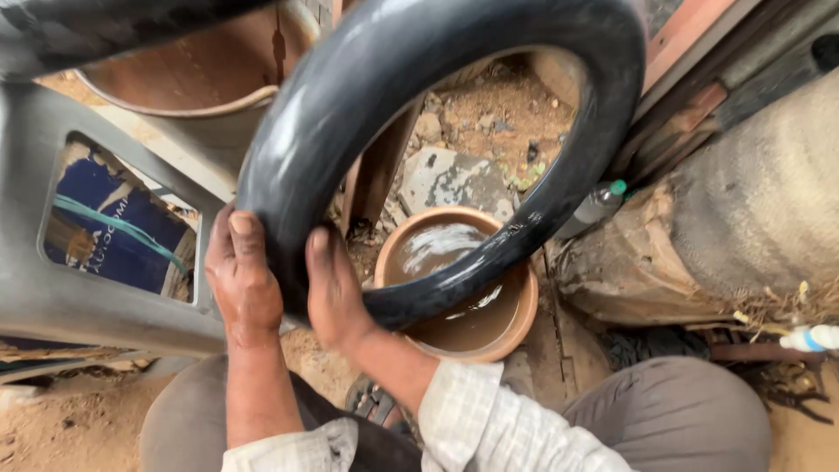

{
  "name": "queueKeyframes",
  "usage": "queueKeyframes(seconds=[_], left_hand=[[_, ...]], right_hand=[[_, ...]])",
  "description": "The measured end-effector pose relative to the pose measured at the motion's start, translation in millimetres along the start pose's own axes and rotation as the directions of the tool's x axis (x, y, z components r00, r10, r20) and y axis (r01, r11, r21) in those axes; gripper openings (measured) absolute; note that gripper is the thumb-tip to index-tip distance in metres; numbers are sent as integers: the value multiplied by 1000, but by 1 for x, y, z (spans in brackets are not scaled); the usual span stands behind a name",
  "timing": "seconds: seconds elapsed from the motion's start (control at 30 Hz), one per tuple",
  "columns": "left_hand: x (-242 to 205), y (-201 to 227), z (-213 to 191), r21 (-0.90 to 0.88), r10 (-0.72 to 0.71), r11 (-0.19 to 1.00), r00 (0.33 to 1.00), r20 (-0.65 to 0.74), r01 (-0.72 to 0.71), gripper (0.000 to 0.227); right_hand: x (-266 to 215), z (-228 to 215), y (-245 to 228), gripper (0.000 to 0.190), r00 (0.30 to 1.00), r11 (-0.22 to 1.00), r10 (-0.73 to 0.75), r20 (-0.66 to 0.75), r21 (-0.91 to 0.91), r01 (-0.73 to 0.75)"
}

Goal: Checking for leaks in a motorcycle inner tube by submerging it in water and inspecting the valve.

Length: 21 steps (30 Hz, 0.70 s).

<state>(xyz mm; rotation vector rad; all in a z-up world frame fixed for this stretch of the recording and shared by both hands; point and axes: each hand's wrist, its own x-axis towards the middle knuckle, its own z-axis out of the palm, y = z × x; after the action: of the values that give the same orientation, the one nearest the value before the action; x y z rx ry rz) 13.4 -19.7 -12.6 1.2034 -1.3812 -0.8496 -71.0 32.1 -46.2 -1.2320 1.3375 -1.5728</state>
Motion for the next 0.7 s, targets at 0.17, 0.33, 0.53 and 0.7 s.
queueKeyframes(seconds=[0.17, 0.33, 0.53, 0.7], left_hand=[[-4, 2, 9, -48, 90, 995, 995, -46, -92, 76], [-4, -6, 8, -123, 81, 988, 994, -74, -90, 79], [-6, -9, 12, -166, 66, 983, 994, -92, -80, 78], [-2, -14, 26, -156, 69, 984, 991, -111, -86, 79]], right_hand=[[-14, -7, 65, 62, 999, 985, 41, -19, -168, -43], [-47, -130, 149, 38, 971, 648, 136, 194, -759, 61], [6, -313, 177, 46, 865, -4, 93, 493, -869, 496], [-28, -245, 203, 57, 971, -129, -69, 230, -967, 220]])
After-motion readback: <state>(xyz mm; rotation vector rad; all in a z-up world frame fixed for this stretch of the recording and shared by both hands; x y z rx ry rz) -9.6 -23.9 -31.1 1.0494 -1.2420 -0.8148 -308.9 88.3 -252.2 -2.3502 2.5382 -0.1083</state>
